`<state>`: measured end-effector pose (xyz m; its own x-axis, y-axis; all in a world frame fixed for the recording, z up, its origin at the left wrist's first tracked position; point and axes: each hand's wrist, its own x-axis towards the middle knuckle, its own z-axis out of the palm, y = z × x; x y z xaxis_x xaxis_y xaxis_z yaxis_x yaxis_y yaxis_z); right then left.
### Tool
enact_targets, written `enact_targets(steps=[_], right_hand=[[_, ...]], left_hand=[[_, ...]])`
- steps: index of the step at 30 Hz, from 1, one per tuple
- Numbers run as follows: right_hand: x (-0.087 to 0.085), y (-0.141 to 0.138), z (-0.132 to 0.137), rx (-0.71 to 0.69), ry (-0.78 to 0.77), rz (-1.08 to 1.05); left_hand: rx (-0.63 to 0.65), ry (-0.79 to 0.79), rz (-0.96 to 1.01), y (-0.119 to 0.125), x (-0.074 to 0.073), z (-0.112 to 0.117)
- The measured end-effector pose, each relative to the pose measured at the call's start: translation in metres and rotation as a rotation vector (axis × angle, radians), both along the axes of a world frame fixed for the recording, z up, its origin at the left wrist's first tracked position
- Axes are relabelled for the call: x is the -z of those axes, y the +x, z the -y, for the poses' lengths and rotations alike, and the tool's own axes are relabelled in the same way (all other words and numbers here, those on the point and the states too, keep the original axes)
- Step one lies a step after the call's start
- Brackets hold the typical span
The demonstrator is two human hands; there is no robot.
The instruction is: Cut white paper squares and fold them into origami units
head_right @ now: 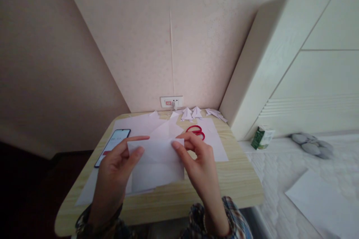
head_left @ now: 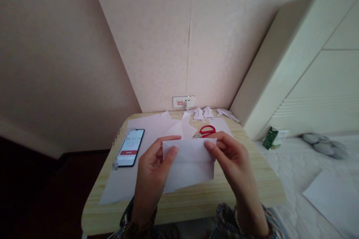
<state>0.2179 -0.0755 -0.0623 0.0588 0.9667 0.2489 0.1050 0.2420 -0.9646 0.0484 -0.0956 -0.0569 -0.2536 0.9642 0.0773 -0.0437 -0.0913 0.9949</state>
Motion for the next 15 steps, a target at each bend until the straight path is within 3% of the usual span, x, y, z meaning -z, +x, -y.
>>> enact_targets(steps=[10,15], right_hand=[[0.0003,0.0008,0.0008,-0.02,0.044,0.049],[0.0003,-0.0023,-0.0021,0.018,0.025,0.018]], left_hand=[[-0.03,-0.034,-0.041,0.0012,-0.0027,-0.0006],[0.056,-0.158,0.056,0.0023,-0.0052,-0.0025]])
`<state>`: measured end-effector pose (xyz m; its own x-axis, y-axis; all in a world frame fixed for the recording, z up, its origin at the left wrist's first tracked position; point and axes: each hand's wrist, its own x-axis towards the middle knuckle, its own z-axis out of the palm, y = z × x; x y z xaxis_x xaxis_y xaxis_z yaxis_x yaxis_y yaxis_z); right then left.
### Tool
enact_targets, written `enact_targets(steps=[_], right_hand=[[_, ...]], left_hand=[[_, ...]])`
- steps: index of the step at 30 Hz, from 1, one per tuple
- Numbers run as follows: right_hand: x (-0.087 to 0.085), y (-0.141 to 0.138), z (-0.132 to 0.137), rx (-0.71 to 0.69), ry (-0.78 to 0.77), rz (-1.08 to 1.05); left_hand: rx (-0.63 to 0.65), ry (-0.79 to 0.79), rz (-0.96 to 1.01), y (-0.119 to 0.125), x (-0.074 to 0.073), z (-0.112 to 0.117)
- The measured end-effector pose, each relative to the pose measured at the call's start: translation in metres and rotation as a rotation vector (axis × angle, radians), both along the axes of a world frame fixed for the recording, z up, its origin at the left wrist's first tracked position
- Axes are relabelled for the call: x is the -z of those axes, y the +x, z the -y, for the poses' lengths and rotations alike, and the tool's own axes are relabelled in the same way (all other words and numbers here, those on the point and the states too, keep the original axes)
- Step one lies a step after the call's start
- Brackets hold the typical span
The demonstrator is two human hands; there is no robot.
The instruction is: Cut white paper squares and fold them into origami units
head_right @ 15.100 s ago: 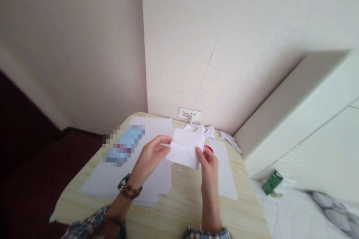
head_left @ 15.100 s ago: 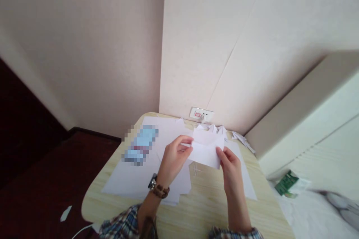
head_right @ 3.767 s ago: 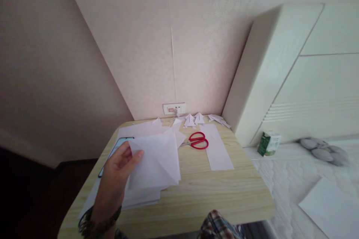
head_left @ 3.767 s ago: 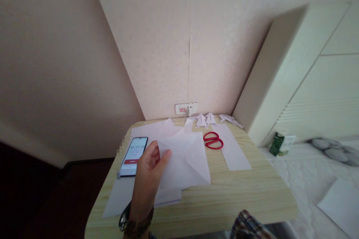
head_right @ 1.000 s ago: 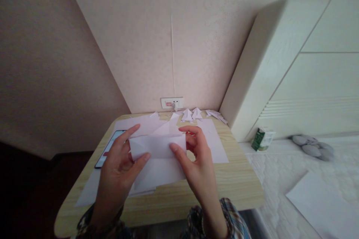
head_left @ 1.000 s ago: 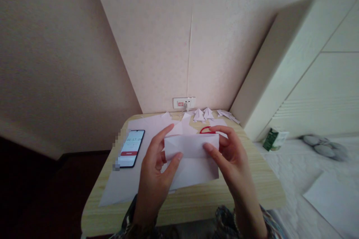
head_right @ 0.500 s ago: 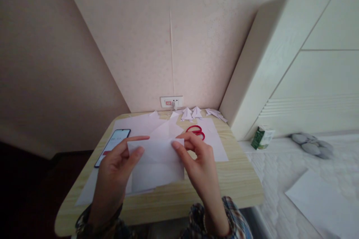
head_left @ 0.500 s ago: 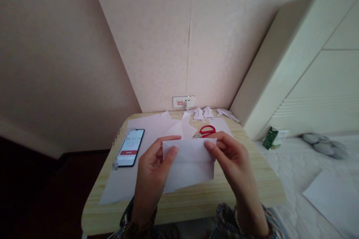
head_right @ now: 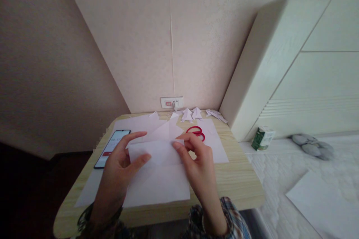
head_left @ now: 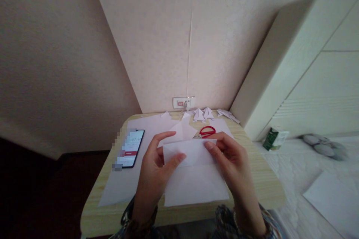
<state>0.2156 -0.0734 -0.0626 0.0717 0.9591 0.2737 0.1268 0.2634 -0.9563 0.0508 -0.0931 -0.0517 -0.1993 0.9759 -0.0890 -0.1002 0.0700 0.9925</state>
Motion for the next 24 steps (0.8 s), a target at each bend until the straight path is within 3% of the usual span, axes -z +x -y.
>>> enact_targets(steps=[11,17,24], right_hand=[[0.002,-0.001,-0.003,-0.036,-0.038,-0.027],[0.001,0.003,-0.004,-0.34,-0.214,-0.062],[0.001,-0.009,-0.003,-0.23,-0.277,0.074]], left_hand=[[0.067,0.026,-0.122,-0.004,0.008,-0.004],[0.007,0.072,-0.135,-0.006,0.011,-0.005],[-0.026,0.142,-0.199,-0.002,0.014,-0.004]])
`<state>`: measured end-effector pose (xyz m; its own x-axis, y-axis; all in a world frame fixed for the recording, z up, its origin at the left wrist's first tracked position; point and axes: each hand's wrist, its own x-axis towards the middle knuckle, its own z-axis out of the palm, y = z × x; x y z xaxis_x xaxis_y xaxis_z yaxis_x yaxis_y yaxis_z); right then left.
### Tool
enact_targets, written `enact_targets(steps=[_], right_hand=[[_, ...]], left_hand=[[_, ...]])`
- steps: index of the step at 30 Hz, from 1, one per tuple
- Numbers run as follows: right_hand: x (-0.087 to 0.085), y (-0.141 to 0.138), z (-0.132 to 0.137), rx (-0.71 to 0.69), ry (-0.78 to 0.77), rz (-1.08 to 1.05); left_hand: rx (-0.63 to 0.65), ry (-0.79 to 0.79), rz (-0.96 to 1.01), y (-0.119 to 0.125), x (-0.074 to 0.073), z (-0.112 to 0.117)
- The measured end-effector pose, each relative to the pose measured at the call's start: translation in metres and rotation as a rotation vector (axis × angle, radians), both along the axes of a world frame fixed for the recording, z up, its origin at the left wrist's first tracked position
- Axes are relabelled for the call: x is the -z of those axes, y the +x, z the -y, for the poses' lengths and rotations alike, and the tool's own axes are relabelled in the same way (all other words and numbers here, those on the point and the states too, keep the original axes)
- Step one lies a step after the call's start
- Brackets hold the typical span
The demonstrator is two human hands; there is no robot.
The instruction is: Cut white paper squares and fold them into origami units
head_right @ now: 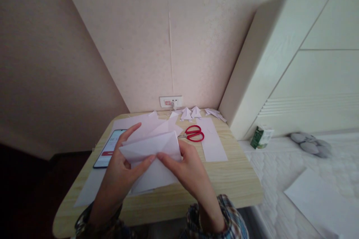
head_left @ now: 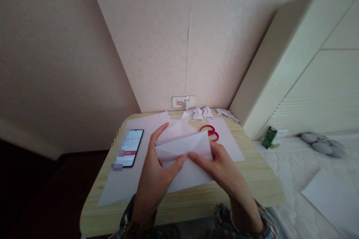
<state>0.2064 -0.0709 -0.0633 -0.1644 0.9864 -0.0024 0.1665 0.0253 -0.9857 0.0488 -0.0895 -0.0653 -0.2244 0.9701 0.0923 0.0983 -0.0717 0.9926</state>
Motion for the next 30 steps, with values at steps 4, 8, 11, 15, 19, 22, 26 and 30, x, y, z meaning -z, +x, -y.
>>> enact_targets(steps=[4,8,11,15,19,22,26,30], right_hand=[[0.001,0.001,0.0,-0.027,-0.033,-0.037],[0.004,0.01,-0.002,-0.053,-0.061,-0.084],[0.005,0.022,-0.004,-0.067,-0.088,-0.107],[0.002,0.039,-0.005,-0.006,-0.029,-0.056],[0.001,0.039,-0.005,0.034,0.027,-0.049],[0.002,0.026,-0.002,-0.061,-0.023,-0.094],[0.002,0.013,0.0,-0.051,-0.061,-0.132],[0.002,0.016,0.001,-0.018,-0.097,-0.17]], left_hand=[[0.041,-0.067,0.02,-0.005,0.001,-0.001],[0.024,-0.07,-0.03,-0.011,-0.001,0.0],[0.037,-0.099,-0.001,-0.011,-0.003,0.001],[0.044,-0.101,-0.002,-0.009,-0.003,0.001],[0.055,-0.071,-0.06,-0.008,-0.003,0.0],[0.052,-0.049,-0.098,-0.008,-0.002,0.001],[0.088,-0.063,-0.048,-0.01,0.001,0.001],[0.124,-0.075,-0.002,-0.011,0.004,0.0]])
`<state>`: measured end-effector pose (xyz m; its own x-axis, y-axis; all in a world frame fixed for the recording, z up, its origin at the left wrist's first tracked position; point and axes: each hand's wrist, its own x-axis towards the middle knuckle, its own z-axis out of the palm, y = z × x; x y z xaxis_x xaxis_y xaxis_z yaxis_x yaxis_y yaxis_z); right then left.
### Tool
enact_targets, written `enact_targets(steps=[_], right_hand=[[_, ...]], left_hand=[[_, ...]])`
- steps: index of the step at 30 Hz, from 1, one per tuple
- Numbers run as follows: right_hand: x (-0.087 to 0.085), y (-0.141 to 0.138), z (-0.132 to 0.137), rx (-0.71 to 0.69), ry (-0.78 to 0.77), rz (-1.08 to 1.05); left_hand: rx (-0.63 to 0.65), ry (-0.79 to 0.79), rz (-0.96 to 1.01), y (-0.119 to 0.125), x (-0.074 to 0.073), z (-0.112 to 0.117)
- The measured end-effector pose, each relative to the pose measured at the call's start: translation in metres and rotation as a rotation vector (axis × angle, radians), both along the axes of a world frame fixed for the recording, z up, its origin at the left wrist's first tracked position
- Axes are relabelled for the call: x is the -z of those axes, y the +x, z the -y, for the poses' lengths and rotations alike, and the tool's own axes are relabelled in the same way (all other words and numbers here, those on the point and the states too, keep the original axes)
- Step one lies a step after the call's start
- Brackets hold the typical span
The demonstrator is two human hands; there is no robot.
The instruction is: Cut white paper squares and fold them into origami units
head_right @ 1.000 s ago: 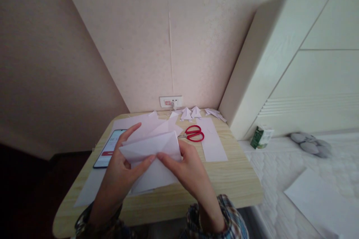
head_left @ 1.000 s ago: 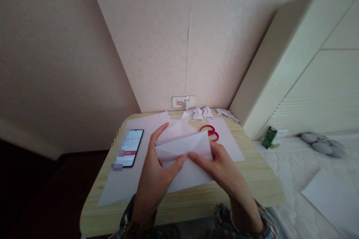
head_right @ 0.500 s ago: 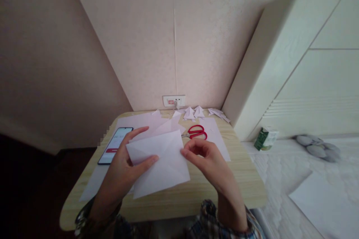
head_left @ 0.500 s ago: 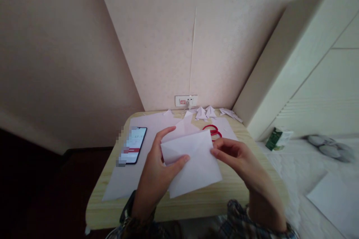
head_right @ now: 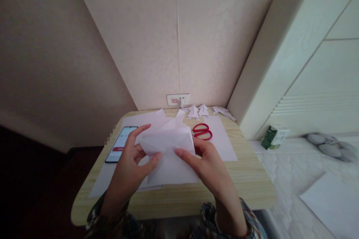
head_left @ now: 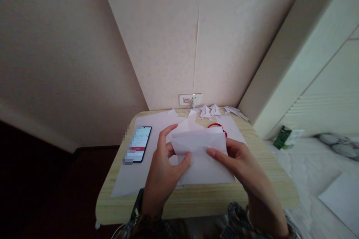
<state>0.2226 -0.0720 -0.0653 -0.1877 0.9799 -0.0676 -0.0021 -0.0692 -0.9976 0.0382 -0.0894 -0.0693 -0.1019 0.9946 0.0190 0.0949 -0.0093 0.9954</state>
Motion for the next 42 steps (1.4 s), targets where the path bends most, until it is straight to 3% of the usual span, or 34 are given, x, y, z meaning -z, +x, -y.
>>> enact_targets(steps=[6,11,14,17,20,22,25,27,30,37,42], right_hand=[[-0.002,0.007,0.001,0.036,0.003,0.01],[-0.004,0.015,0.0,0.132,-0.022,0.03],[-0.004,0.015,0.001,0.192,-0.01,0.033],[-0.003,0.009,0.002,0.153,-0.048,-0.008],[-0.002,0.004,0.002,0.031,-0.086,-0.021],[-0.001,0.003,0.001,-0.009,-0.014,0.033],[0.0,0.007,-0.001,0.065,0.199,0.121],[0.001,0.011,-0.002,0.119,0.329,0.139],[0.001,0.012,0.0,0.081,0.453,0.095],[0.002,0.003,0.006,0.112,0.354,-0.048],[0.0,0.008,0.007,0.139,0.42,-0.036]], left_hand=[[0.065,0.015,0.01,-0.007,0.0,-0.005],[-0.087,0.122,-0.058,-0.021,0.003,-0.009],[-0.164,0.404,-0.339,-0.022,0.005,-0.007],[-0.076,0.762,-0.705,-0.017,0.006,-0.003],[0.005,0.889,-0.787,-0.012,0.006,-0.001],[-0.012,0.885,-0.702,-0.011,0.005,0.0],[-0.047,0.815,-0.533,-0.012,0.002,0.001],[-0.079,0.687,-0.485,-0.013,0.0,0.002],[-0.145,0.49,-0.459,-0.011,0.0,0.003],[0.001,0.224,-0.105,-0.004,-0.003,0.007],[-0.029,0.161,0.04,-0.001,-0.012,0.011]])
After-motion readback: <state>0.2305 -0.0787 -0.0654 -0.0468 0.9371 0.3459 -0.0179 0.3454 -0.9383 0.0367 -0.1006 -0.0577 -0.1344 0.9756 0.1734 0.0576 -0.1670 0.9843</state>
